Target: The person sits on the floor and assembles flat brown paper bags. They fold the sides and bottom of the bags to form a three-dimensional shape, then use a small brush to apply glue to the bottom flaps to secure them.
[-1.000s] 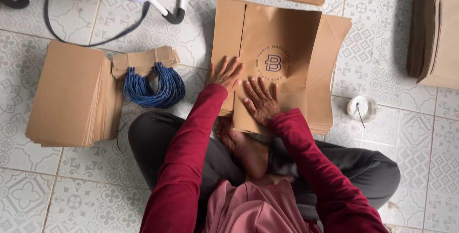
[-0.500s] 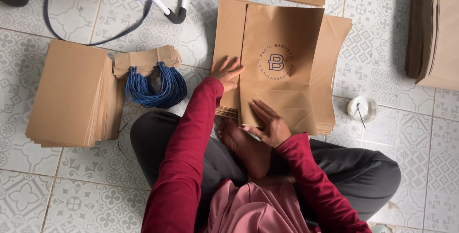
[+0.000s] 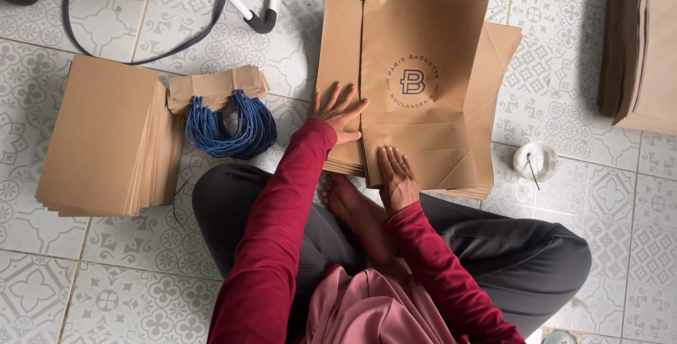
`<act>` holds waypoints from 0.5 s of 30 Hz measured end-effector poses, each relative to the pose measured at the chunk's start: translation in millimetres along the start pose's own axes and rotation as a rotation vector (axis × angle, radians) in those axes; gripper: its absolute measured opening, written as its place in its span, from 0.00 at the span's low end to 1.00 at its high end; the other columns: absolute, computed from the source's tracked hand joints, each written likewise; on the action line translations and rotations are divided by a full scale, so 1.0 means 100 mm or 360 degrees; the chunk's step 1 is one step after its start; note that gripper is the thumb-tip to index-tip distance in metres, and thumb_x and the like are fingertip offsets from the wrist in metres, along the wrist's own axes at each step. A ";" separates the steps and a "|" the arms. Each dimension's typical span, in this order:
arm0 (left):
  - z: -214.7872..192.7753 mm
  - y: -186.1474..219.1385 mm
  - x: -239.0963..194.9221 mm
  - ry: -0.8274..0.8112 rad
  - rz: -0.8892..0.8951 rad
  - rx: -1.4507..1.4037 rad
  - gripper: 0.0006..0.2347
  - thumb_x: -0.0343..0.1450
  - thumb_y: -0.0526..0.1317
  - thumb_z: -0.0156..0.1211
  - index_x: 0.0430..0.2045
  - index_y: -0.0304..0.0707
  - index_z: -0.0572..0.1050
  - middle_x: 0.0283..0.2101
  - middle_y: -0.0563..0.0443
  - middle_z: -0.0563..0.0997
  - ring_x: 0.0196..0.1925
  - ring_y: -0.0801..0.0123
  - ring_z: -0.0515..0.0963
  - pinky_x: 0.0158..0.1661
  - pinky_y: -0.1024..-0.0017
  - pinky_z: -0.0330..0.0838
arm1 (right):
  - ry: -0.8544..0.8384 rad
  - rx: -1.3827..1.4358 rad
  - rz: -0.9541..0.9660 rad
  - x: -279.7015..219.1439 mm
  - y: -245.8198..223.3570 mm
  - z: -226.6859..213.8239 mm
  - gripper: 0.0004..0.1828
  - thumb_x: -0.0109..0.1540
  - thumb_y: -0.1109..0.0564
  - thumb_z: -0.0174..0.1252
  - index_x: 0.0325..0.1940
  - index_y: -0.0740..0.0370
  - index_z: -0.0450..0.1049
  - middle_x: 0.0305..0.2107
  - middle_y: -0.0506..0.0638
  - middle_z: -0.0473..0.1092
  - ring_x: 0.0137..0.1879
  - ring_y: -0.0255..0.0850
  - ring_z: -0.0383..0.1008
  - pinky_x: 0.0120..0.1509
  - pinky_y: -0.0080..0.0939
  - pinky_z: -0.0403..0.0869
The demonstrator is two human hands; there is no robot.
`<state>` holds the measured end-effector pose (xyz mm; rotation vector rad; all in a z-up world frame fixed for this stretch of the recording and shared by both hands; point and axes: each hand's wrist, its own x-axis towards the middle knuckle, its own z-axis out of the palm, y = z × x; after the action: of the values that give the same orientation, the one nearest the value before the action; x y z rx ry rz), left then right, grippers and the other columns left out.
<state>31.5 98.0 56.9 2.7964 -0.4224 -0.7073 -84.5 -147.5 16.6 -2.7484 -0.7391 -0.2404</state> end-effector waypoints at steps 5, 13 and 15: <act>0.05 0.00 0.02 0.0038 0.0005 0.0022 0.38 0.66 0.64 0.47 0.73 0.79 0.38 0.79 0.61 0.32 0.79 0.54 0.26 0.68 0.34 0.19 | 0.0189 -0.0195 -0.0189 0.02 -0.03 -0.01 0.49 0.42 0.67 0.49 0.72 0.64 0.67 0.60 0.61 0.71 0.67 0.51 0.70 0.76 0.48 0.63; 0.10 -0.03 0.12 0.0011 -0.0029 -0.0028 0.35 0.68 0.58 0.42 0.73 0.79 0.37 0.79 0.62 0.32 0.79 0.56 0.25 0.68 0.36 0.17 | 0.0277 -0.0363 -0.0409 0.17 -0.16 -0.14 0.41 0.47 0.71 0.47 0.67 0.64 0.71 0.55 0.63 0.74 0.63 0.53 0.75 0.73 0.50 0.67; 0.10 -0.05 0.13 -0.0015 -0.0012 -0.0026 0.36 0.68 0.61 0.43 0.73 0.79 0.37 0.79 0.62 0.30 0.79 0.55 0.24 0.68 0.35 0.16 | 0.0252 -0.0383 -0.0420 0.18 -0.18 -0.14 0.36 0.52 0.70 0.47 0.65 0.63 0.72 0.54 0.63 0.75 0.62 0.52 0.75 0.71 0.50 0.69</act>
<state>38.4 97.3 41.4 2.7817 -0.4063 -0.7221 -79.3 -129.0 38.0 -2.8009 -1.0916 -0.6330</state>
